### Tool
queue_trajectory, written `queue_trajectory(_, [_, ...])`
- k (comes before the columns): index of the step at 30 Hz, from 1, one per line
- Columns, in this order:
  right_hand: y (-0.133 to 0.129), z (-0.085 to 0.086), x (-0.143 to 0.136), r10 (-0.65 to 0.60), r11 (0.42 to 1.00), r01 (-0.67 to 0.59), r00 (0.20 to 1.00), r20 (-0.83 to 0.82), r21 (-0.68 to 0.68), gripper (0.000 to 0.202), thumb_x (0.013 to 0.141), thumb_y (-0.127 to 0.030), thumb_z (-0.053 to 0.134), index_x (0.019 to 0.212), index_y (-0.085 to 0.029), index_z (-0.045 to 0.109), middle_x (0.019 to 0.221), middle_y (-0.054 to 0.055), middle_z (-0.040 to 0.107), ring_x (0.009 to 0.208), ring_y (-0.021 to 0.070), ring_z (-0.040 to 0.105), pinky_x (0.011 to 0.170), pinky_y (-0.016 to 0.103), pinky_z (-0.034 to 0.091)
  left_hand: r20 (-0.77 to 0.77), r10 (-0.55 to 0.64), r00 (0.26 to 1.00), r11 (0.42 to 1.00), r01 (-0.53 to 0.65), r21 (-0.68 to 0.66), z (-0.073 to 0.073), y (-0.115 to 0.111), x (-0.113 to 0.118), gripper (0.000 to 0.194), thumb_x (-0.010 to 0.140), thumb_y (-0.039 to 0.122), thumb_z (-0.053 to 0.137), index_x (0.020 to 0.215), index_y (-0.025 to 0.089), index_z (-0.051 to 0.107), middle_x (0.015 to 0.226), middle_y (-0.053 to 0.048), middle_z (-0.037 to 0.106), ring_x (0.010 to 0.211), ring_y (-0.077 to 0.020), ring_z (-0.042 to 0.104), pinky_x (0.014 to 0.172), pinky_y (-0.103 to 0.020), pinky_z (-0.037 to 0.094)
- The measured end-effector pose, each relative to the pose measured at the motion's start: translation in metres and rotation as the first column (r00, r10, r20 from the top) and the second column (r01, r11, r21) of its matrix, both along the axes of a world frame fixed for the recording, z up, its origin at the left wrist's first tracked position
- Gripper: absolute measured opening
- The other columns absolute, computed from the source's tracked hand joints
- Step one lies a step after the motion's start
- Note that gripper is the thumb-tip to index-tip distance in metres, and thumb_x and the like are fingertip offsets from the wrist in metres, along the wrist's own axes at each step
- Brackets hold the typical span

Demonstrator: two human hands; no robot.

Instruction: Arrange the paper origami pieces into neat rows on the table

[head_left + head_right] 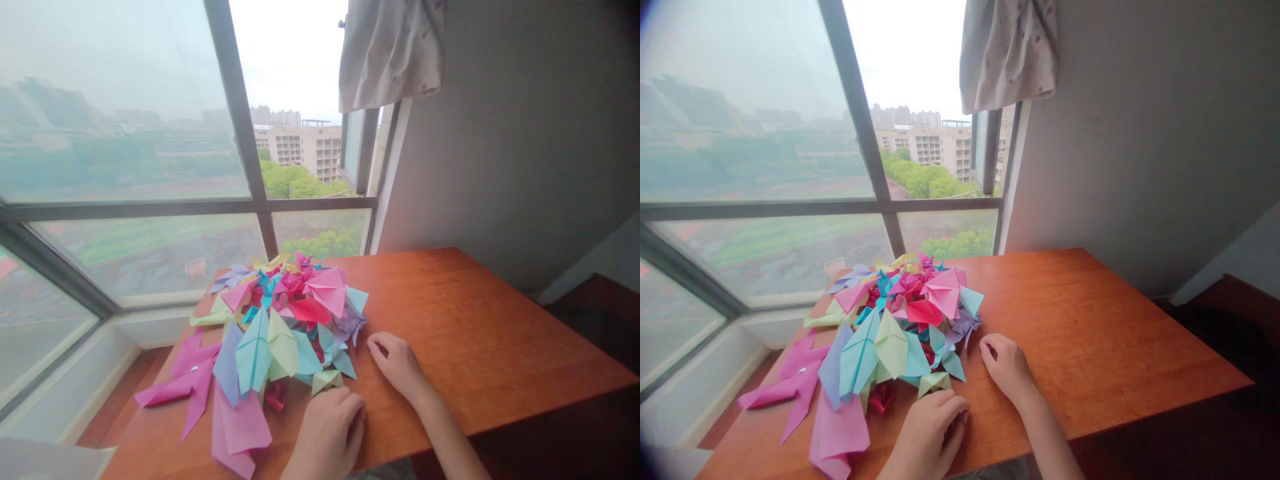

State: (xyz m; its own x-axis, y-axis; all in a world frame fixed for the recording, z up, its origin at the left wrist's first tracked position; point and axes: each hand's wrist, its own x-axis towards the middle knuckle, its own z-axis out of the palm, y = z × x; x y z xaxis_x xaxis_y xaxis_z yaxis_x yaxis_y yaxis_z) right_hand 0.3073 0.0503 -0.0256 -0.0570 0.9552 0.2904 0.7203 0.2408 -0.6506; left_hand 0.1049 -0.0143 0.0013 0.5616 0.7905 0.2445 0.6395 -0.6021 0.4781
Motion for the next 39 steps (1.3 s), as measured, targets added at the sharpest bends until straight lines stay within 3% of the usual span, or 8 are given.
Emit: queue_trajectory(39, [-0.0002, -0.0003, -0.0002, 0.008, 1.000, -0.008, 1.000, 0.014, -0.004, 0.025, 0.093, -0.027, 0.044, 0.083, -0.021, 0.067, 0.087, 0.004, 0.071, 0.081, 0.0191, 0.065, 0.076, 0.029, 0.046, -0.012, 0.013, 1.000, 1.000, -0.013, -0.013, -0.0001, -0.0004, -0.0006, 0.016, 0.083, 0.008, 0.049, 0.079, 0.021, 0.057, 0.077, -0.001, 0.064, 0.071, -0.0170, 0.060, 0.061, -0.027, 0.037])
